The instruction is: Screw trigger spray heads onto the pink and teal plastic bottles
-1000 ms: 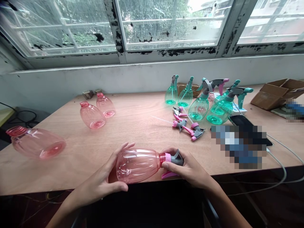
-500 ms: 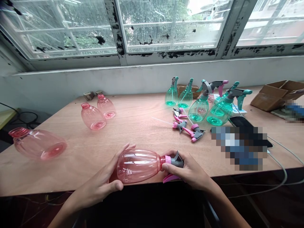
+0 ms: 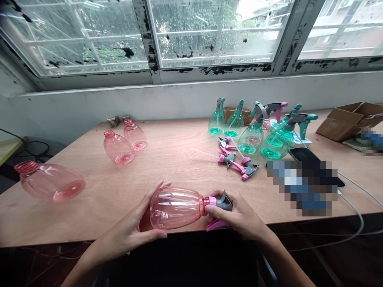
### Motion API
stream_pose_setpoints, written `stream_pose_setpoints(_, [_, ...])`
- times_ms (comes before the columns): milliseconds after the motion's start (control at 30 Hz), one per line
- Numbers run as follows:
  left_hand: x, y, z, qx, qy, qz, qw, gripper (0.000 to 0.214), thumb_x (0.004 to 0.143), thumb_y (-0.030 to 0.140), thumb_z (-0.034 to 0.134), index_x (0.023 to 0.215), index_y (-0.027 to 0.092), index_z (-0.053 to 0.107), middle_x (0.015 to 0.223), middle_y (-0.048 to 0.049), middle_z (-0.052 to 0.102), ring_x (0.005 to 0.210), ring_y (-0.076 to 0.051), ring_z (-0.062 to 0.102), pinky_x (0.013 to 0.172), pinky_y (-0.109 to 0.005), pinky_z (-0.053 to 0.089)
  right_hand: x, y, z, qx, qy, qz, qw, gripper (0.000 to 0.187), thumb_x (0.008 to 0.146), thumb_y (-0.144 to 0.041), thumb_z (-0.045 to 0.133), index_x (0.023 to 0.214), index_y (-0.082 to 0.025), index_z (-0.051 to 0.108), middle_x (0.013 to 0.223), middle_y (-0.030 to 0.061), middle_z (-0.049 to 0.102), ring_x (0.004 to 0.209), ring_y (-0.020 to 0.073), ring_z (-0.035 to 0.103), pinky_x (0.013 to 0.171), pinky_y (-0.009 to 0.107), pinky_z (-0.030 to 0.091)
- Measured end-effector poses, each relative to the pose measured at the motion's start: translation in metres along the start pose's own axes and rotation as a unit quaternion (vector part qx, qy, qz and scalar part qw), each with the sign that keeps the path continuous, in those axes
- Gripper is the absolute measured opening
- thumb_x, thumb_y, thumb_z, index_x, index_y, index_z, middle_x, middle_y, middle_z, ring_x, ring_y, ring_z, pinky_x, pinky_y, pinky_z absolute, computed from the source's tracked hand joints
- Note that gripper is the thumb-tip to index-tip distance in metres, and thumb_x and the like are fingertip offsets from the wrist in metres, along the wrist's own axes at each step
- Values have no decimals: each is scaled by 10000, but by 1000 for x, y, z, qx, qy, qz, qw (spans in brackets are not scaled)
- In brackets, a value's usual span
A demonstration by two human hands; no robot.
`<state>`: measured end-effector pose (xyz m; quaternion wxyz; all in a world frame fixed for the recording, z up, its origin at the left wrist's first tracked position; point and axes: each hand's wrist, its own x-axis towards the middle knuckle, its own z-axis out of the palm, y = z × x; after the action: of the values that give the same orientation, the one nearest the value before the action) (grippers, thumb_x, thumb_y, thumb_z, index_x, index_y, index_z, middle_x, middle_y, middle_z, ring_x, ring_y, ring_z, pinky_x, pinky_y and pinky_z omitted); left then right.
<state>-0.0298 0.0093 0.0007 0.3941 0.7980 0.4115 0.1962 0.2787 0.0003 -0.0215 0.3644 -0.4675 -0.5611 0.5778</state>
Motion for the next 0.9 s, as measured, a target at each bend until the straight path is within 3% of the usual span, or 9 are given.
stream_pose_setpoints(400, [-1,0,0,30,-1,0,1000,953,922,410,724,1599,360,55,1684,-45,175,1523,-315,232,1257,-496,227,-1,-1,0,18,2,9,1000,360,866,-476,747,1016,-174,619,770,24,769,721,195,716,673,270,535])
stream_pose_setpoints(633, [-1,-3,2,25,13,16,999,894,982,327,641,1580,444,-14,1693,14,128,1521,-301,244,1260,-507,202,-1,0,0,17,-2,4,1000,347,878,-467,742,1015,-168,630,772,18,767,717,179,712,667,251,536])
stream_pose_setpoints(800, [-2,-4,2,24,7,-6,1000,1058,892,450,753,1589,414,-42,1694,-19,125,1526,-335,212,1253,-520,207,0,5,-2,16,-2,6,1000,378,867,-487,750,1036,-172,625,778,20,773,719,178,711,656,245,534])
stream_pose_setpoints(900, [-2,-5,1,7,4,-16,1000,1007,920,545,678,1604,354,-35,1692,-45,134,1537,-337,163,1254,-528,192,0,6,-2,17,-5,9,1000,391,865,-494,752,1050,-174,627,784,20,772,726,180,708,665,250,535])
